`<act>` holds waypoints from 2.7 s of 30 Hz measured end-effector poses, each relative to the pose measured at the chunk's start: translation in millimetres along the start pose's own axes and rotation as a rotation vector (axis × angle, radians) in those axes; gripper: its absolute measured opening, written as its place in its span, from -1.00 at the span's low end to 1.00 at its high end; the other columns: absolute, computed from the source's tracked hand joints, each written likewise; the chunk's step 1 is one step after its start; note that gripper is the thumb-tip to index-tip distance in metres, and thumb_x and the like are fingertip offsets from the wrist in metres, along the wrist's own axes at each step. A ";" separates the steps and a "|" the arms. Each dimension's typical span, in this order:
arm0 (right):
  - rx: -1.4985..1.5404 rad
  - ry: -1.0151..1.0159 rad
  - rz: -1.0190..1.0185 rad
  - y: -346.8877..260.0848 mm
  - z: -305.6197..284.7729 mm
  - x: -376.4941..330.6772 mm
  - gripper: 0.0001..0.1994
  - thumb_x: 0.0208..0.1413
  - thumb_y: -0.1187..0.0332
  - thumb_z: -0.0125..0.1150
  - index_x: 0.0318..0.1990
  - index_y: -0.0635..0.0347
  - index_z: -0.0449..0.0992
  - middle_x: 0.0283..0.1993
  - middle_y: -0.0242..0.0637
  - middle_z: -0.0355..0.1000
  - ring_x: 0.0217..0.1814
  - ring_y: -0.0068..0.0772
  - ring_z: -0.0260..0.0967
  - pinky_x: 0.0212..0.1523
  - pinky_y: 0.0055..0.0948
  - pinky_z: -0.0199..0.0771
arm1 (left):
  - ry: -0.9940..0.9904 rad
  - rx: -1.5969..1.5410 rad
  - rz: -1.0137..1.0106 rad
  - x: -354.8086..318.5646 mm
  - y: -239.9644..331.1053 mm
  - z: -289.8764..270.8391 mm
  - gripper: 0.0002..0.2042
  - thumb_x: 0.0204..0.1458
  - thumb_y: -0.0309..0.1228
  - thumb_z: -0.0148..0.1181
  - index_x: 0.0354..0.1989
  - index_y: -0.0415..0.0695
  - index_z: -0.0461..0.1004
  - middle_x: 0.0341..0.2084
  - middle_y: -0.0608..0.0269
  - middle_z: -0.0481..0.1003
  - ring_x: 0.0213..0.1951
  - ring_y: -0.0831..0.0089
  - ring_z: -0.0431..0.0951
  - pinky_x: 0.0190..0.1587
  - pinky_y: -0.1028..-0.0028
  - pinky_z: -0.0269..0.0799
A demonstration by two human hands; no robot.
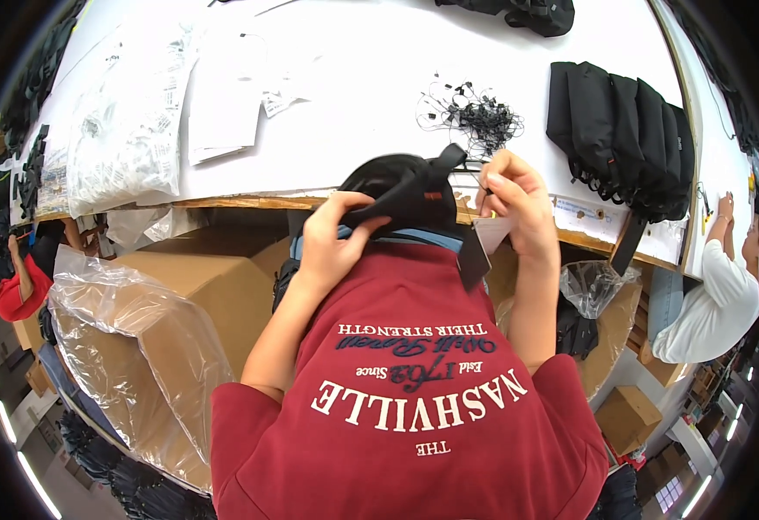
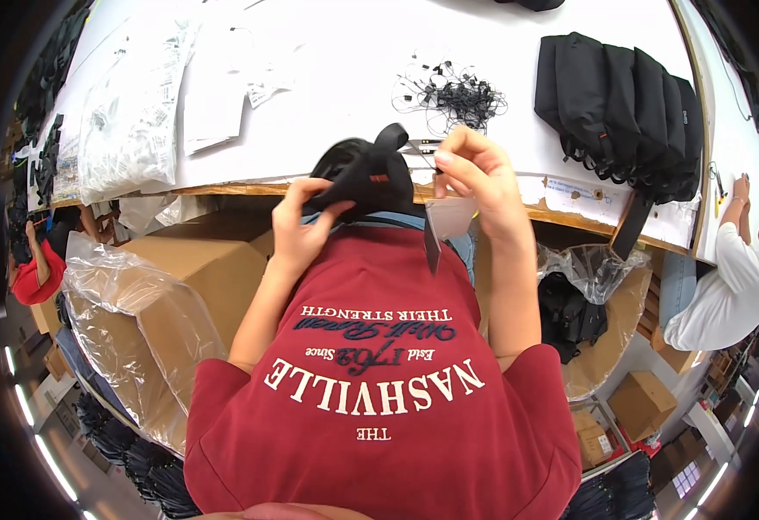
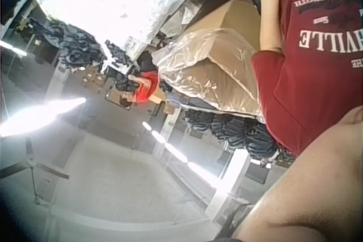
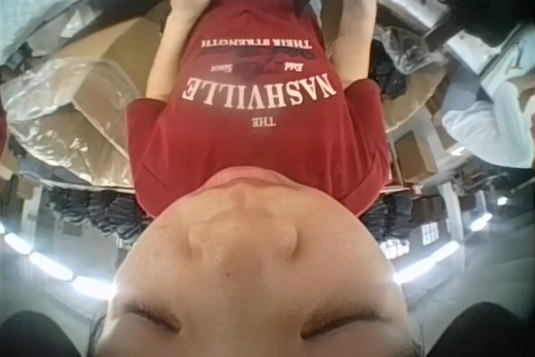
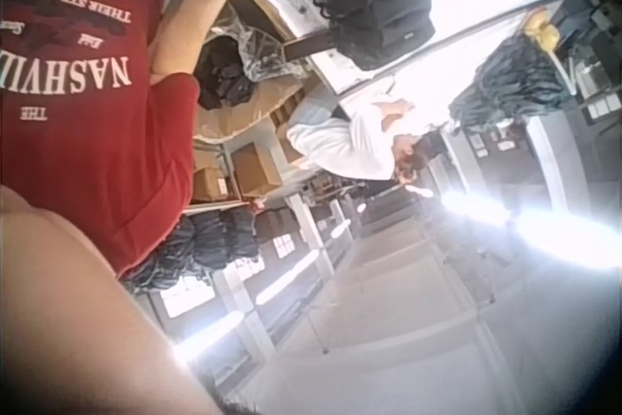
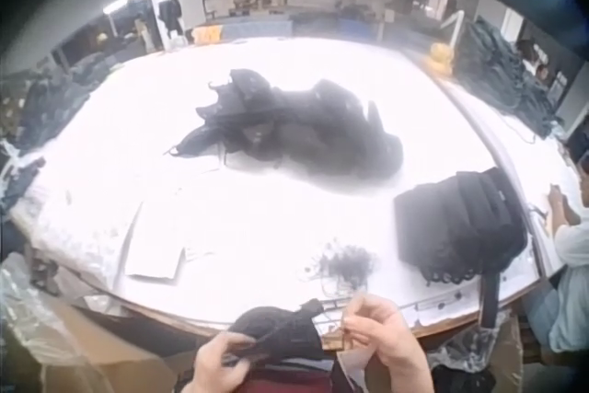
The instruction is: Insert informational cards into black zippered pouches and organize them on a workspace.
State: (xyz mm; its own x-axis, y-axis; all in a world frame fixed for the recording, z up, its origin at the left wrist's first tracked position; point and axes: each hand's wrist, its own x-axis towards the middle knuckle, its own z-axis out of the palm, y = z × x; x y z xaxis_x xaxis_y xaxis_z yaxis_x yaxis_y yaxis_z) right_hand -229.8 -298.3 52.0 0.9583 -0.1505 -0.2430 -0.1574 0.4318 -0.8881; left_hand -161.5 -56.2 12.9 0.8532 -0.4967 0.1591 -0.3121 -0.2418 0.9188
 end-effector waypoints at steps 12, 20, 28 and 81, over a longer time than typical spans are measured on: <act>-0.947 -0.045 -0.048 -57.7 -1.0 -8.3 -0.83 0.02 0.34 0.24 -0.30 0.25 0.50 -0.46 -0.36 0.42 -0.43 -0.55 0.31 -0.31 -0.58 0.30 | -0.302 0.246 0.217 17.3 36.1 -30.5 -0.81 -0.18 -0.40 0.35 -0.39 -0.14 0.49 -0.55 0.25 0.42 -0.47 0.30 0.37 -0.36 0.39 0.29; -1.029 -0.206 -0.488 -49.4 42.6 0.5 -0.90 -0.05 0.38 0.25 -0.39 0.17 0.51 -0.24 -0.32 0.38 -0.17 -0.24 0.32 -0.11 -0.34 0.31 | -0.377 0.315 0.349 17.0 49.0 -25.8 -0.81 -0.20 -0.46 0.32 -0.39 -0.17 0.46 -0.55 0.27 0.42 -0.48 0.33 0.39 -0.35 0.39 0.27; -1.287 -0.453 -0.297 -47.0 59.2 -1.1 -0.86 -0.16 0.36 0.31 -0.41 0.17 0.53 -0.25 -0.30 0.34 -0.19 -0.30 0.35 -0.23 -0.36 0.37 | -0.332 0.362 0.433 11.5 47.4 -24.7 -0.77 -0.26 -0.49 0.32 -0.39 -0.18 0.43 -0.49 0.25 0.43 -0.45 0.32 0.42 -0.35 0.39 0.29; -0.551 -0.421 0.291 10.8 -29.4 -30.9 -0.55 -0.07 0.13 0.32 -0.08 0.15 0.37 -0.26 -0.35 0.35 -0.14 -0.49 0.32 -0.09 -0.48 0.30 | -0.716 -0.133 -0.455 37.6 32.5 -103.5 -0.71 0.14 -0.38 0.06 -0.05 -0.33 0.34 -0.31 0.20 0.48 -0.25 0.55 0.39 -0.13 0.52 0.32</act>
State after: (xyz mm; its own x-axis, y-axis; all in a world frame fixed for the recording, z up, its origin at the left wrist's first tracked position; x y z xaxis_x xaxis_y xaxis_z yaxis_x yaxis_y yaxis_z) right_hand -268.0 -315.1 38.4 0.8527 0.3027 -0.4259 -0.4086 -0.1216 -0.9046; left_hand -96.4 3.5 86.2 0.4002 -0.7923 -0.4605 0.0868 -0.4675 0.8797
